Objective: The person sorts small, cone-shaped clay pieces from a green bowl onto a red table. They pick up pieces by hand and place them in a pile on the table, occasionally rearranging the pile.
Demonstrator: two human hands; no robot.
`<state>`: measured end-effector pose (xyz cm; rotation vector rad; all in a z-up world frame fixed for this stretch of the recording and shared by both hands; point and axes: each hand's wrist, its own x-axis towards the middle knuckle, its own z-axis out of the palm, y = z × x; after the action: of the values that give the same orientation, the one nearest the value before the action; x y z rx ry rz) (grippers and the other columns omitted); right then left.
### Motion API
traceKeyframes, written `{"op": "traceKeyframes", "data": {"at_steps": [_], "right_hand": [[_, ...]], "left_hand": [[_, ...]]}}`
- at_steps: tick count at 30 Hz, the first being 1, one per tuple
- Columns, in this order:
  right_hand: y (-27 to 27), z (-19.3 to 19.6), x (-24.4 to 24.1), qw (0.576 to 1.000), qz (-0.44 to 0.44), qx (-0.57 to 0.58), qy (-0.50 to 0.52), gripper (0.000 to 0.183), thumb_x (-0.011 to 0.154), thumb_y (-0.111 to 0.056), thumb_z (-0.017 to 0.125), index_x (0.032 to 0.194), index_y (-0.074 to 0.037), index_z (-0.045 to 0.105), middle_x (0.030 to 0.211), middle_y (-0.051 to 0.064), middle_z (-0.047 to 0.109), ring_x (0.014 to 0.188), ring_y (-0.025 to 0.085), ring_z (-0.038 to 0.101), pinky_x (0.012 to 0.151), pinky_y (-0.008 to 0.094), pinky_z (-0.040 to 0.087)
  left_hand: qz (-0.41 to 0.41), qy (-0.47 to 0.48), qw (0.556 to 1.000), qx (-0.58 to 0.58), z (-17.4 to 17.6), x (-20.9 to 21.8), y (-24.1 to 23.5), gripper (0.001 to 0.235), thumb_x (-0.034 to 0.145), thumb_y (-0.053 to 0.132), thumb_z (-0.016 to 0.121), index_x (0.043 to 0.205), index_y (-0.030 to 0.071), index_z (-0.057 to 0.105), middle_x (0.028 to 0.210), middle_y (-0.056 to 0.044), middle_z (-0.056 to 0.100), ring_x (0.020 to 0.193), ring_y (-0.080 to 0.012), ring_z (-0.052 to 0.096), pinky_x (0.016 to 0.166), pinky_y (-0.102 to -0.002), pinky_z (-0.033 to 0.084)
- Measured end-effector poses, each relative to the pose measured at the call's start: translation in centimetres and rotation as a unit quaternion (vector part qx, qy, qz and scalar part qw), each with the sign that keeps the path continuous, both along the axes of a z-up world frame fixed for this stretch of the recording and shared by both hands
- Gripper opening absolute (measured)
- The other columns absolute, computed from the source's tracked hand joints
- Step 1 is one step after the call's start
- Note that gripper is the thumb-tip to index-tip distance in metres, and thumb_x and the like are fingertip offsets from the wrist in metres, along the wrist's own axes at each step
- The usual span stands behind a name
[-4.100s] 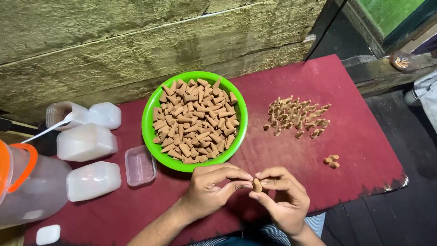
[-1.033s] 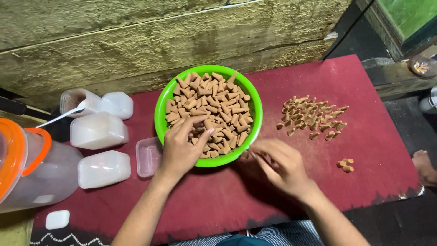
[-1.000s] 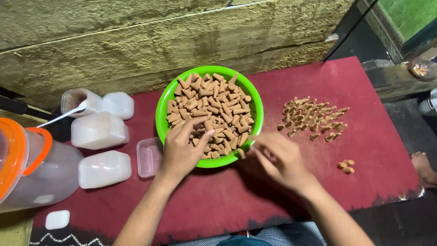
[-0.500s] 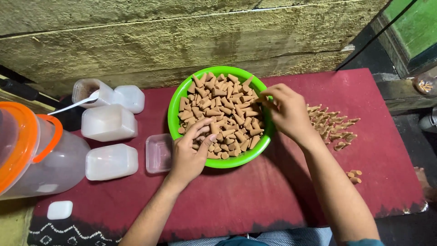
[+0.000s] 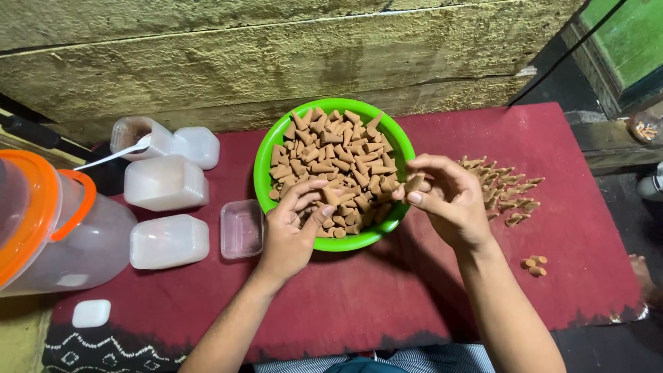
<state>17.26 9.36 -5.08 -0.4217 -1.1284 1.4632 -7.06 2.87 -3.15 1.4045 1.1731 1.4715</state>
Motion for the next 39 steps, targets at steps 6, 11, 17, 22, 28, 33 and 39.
{"op": "traceKeyframes", "data": {"at_steps": [6, 11, 17, 22, 28, 33, 39], "right_hand": [[0.4, -2.5, 1.1, 0.987, -0.100, 0.034, -0.118, 0.017, 0.089, 0.009, 0.071, 0.105, 0.011, 0.068, 0.097, 0.024, 0.068, 0.081, 0.021, 0.068, 0.074, 0.034, 0.057], [-0.8, -0.1, -0.9, 0.934, -0.146, 0.097, -0.312, 0.013, 0.089, -0.002, 0.078, 0.101, -0.003, 0.081, 0.093, 0.014, 0.080, 0.080, 0.020, 0.075, 0.074, 0.034, 0.060], [-1.2, 0.6, -3.3, 0.871, -0.194, 0.188, -0.411, 0.015, 0.078, -0.007, 0.088, 0.091, -0.012, 0.083, 0.080, 0.007, 0.080, 0.065, 0.022, 0.075, 0.063, 0.032, 0.058], [0.0, 1.0, -4.7, 0.855, -0.185, 0.257, -0.410, 0.011, 0.080, -0.004, 0.087, 0.086, -0.008, 0.079, 0.081, 0.007, 0.080, 0.066, 0.025, 0.074, 0.067, 0.034, 0.057], [2.7, 2.1, -6.8, 0.797, -0.184, 0.349, -0.456, 0.032, 0.087, -0.006, 0.082, 0.119, -0.004, 0.075, 0.099, 0.014, 0.072, 0.092, 0.034, 0.072, 0.080, 0.043, 0.058], [4.2, 5.3, -11.8, 0.713, -0.077, 0.450, -0.533, 0.038, 0.087, -0.011, 0.077, 0.123, 0.002, 0.070, 0.106, 0.026, 0.072, 0.103, 0.048, 0.067, 0.082, 0.055, 0.055], [4.4, 6.8, -16.6, 0.585, 0.132, 0.434, -0.673, 0.062, 0.096, -0.055, 0.063, 0.138, -0.009, 0.063, 0.142, 0.022, 0.060, 0.138, 0.046, 0.047, 0.107, 0.069, 0.036]], "left_hand": [[0.079, 0.135, 0.988, 0.013, -1.8, -2.0, 0.1, 0.032, 0.090, 0.011, 0.080, 0.121, 0.006, 0.069, 0.093, -0.013, 0.079, 0.069, -0.0154, 0.069, 0.064, -0.029, 0.059], [0.136, 0.277, 0.945, 0.113, -1.5, -3.3, 0.7, 0.032, 0.086, 0.010, 0.082, 0.117, 0.007, 0.074, 0.092, -0.012, 0.076, 0.077, -0.0276, 0.068, 0.064, -0.031, 0.060], [0.174, 0.376, 0.901, 0.127, -3.0, -4.4, 0.9, 0.030, 0.091, 0.013, 0.079, 0.119, 0.001, 0.074, 0.090, -0.011, 0.070, 0.091, -0.0283, 0.066, 0.074, -0.035, 0.061], [0.195, 0.362, 0.903, 0.125, -3.4, -5.5, 1.8, 0.032, 0.091, 0.015, 0.080, 0.119, 0.001, 0.074, 0.088, -0.010, 0.069, 0.091, -0.0286, 0.066, 0.080, -0.039, 0.057], [0.267, 0.307, 0.909, 0.087, -2.7, -8.2, 3.5, 0.018, 0.096, 0.019, 0.074, 0.107, 0.004, 0.076, 0.082, -0.010, 0.069, 0.076, -0.0270, 0.064, 0.071, -0.039, 0.056], [0.280, 0.240, 0.928, 0.038, -2.4, -8.4, 4.1, 0.020, 0.098, 0.015, 0.069, 0.114, 0.003, 0.072, 0.086, -0.015, 0.070, 0.074, -0.0295, 0.064, 0.069, -0.043, 0.055], [0.289, 0.217, 0.932, 0.040, -2.8, -8.6, 3.8, 0.018, 0.098, 0.011, 0.066, 0.114, 0.008, 0.073, 0.083, -0.010, 0.069, 0.068, -0.0260, 0.066, 0.065, -0.037, 0.056]]}}
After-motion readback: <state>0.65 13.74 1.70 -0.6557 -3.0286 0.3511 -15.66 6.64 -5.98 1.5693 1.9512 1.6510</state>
